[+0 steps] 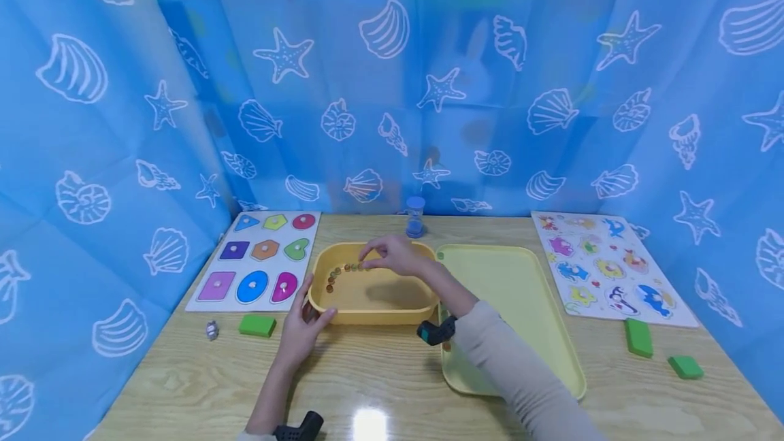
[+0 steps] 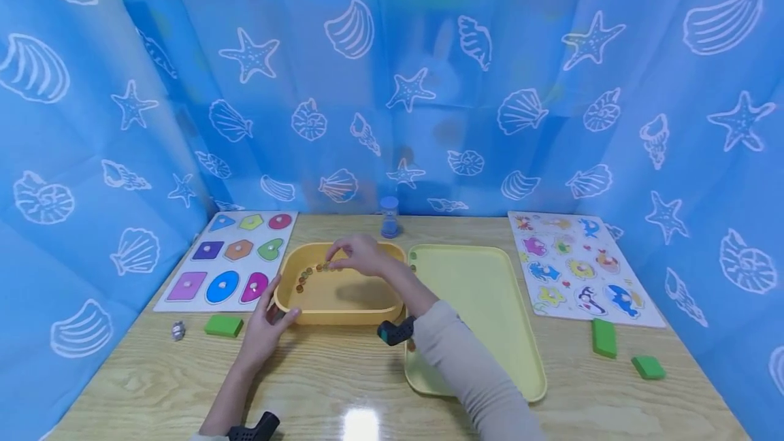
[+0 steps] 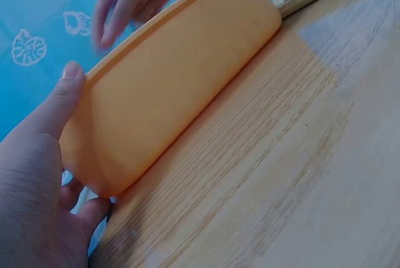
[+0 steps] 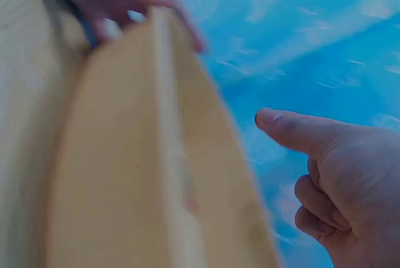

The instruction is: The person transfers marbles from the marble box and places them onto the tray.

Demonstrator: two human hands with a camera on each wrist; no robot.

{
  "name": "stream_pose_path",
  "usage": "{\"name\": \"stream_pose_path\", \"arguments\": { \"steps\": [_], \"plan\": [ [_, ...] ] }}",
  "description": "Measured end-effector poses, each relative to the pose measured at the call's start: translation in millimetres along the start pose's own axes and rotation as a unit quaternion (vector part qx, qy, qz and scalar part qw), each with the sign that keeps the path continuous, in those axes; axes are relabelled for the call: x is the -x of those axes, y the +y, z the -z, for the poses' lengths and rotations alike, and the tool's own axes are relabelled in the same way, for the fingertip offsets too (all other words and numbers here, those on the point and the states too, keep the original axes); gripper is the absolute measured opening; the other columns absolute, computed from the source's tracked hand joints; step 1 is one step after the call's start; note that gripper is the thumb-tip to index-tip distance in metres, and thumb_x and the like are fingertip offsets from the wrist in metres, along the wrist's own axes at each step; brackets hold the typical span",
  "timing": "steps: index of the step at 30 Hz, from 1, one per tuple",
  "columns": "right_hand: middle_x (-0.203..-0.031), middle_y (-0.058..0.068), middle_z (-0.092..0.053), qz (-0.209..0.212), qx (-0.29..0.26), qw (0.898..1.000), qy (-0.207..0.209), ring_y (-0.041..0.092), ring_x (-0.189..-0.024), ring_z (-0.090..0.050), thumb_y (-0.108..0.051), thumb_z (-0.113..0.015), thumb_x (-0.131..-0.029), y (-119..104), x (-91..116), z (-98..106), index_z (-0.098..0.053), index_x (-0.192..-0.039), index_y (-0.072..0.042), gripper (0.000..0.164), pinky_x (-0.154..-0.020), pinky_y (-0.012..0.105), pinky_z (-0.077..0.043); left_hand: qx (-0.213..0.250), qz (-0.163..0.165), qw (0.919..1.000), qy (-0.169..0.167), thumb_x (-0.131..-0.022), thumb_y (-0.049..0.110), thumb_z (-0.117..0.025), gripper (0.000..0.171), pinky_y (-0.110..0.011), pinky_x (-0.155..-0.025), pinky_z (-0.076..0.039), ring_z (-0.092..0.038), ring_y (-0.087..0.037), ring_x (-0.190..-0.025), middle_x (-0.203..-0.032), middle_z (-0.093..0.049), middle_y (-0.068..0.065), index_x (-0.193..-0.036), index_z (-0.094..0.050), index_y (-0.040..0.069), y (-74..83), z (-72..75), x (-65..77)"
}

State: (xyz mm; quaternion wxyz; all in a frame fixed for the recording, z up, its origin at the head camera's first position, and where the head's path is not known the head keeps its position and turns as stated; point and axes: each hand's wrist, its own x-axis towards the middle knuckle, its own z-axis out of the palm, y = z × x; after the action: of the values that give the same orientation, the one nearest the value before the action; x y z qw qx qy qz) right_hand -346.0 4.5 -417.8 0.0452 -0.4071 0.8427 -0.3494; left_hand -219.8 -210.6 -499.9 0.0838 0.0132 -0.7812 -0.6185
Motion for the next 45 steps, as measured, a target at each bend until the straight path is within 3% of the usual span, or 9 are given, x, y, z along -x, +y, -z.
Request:
{"name": "stream_pose_path", "arguments": {
  "steps": [7,13,19,23,29,35,39,42,45],
  "plan": [
    [-0.05,-0.005,-0.029,-0.093,0.034,0.987,0.127,0.01,-0.045,-0.026,-0.034,-0.066,-0.08,58,86,60,-0.069,-0.093,-0.02,0.02,-0.04,0.022,-0.022,-0.005,-0.002,1.0,0.003,-0.082,0.029,-0.065,0.077,-0.035,-0.102,-0.035,-0.025,-0.031,-0.132,-0.149,-0.014,0.0,-0.143,-0.018,0.029,-1.1,5.0,1.7],
    [-0.049,-0.006,-0.028,-0.17,0.069,0.977,0.111,0.009,-0.045,-0.024,-0.031,-0.065,-0.081,114,148,67,-0.069,-0.093,-0.017,0.019,-0.04,0.022,-0.024,-0.013,0.004,0.9999,0.01,-0.082,0.031,-0.065,0.077,-0.036,-0.102,-0.035,-0.025,-0.031,-0.132,-0.149,-0.014,0.0,-0.143,-0.017,0.028,-0.4,7.9,3.1],
    [-0.049,-0.007,-0.027,-0.178,0.071,0.975,0.111,0.008,-0.045,-0.023,-0.026,-0.066,-0.081,126,164,67,-0.068,-0.099,-0.013,0.023,-0.04,0.022,-0.024,-0.015,0.013,0.9998,0.009,-0.082,0.031,-0.064,0.077,-0.035,-0.102,-0.035,-0.024,-0.03,-0.133,-0.149,-0.014,0.0,-0.143,-0.017,0.03,-0.8,6.4,1.9],
    [-0.048,-0.006,-0.027,-0.155,0.08,0.975,0.136,0.009,-0.042,-0.023,-0.028,-0.066,-0.081,105,143,73,-0.066,-0.106,-0.013,0.029,-0.037,0.023,-0.024,-0.015,0.016,0.9997,0.007,-0.082,0.031,-0.064,0.078,-0.034,-0.101,-0.036,-0.025,-0.029,-0.133,-0.149,-0.014,0.0,-0.143,-0.016,0.03,-1.6,4.3,1.5],
    [-0.048,-0.005,-0.028,-0.072,0.061,0.989,0.116,0.01,-0.043,-0.025,-0.038,-0.063,-0.081,45,75,65,-0.066,-0.105,-0.018,0.032,-0.04,0.022,-0.025,-0.012,0.006,0.9999,0.001,-0.082,0.03,-0.064,0.078,-0.034,-0.102,-0.035,-0.024,-0.029,-0.133,-0.149,-0.014,0.0,-0.143,-0.017,0.028,0.3,0.0,1.2],
    [-0.046,-0.002,-0.03,0.012,0.026,0.999,0.03,0.01,-0.04,-0.025,-0.031,-0.062,-0.083,-2,3,21,-0.067,-0.104,-0.014,0.028,-0.042,0.02,-0.029,-0.008,-0.002,1.0,-0.004,-0.082,0.029,-0.064,0.078,-0.035,-0.101,-0.035,-0.024,-0.029,-0.133,-0.15,-0.014,0.0,-0.143,-0.017,0.028,-0.4,-0.7,-0.7],
    [-0.052,0.005,-0.045,0.01,0.029,0.999,-0.018,0.009,-0.043,-0.03,-0.025,-0.064,-0.083,-11,-30,-15,-0.068,-0.102,-0.015,0.022,-0.042,0.019,-0.028,-0.007,-0.004,0.9999,-0.006,-0.082,0.028,-0.064,0.078,-0.036,-0.101,-0.036,-0.025,-0.03,-0.132,-0.15,-0.013,-0.001,-0.144,-0.016,0.026,-1.0,-0.4,-1.4],
    [-0.073,0.001,-0.062,-0.004,0.055,0.997,-0.051,0.005,-0.053,-0.038,-0.025,-0.065,-0.081,-10,-45,-40,-0.068,-0.101,-0.017,0.021,-0.049,0.015,-0.033,-0.001,-0.012,0.9999,-0.004,-0.083,0.025,-0.064,0.078,-0.036,-0.1,-0.037,-0.026,-0.032,-0.132,-0.15,-0.013,-0.003,-0.144,-0.016,0.024,-1.2,0.3,-1.3],
    [-0.091,-0.006,-0.066,-0.009,0.093,0.992,-0.08,0.004,-0.058,-0.04,-0.026,-0.067,-0.08,-9,-53,-60,-0.069,-0.099,-0.02,0.02,-0.053,0.013,-0.035,0.004,-0.017,0.9998,-0.005,-0.083,0.023,-0.064,0.077,-0.037,-0.1,-0.037,-0.026,-0.033,-0.131,-0.149,-0.014,-0.005,-0.144,-0.017,0.024,-2.1,1.2,-0.9]
  ]
}}
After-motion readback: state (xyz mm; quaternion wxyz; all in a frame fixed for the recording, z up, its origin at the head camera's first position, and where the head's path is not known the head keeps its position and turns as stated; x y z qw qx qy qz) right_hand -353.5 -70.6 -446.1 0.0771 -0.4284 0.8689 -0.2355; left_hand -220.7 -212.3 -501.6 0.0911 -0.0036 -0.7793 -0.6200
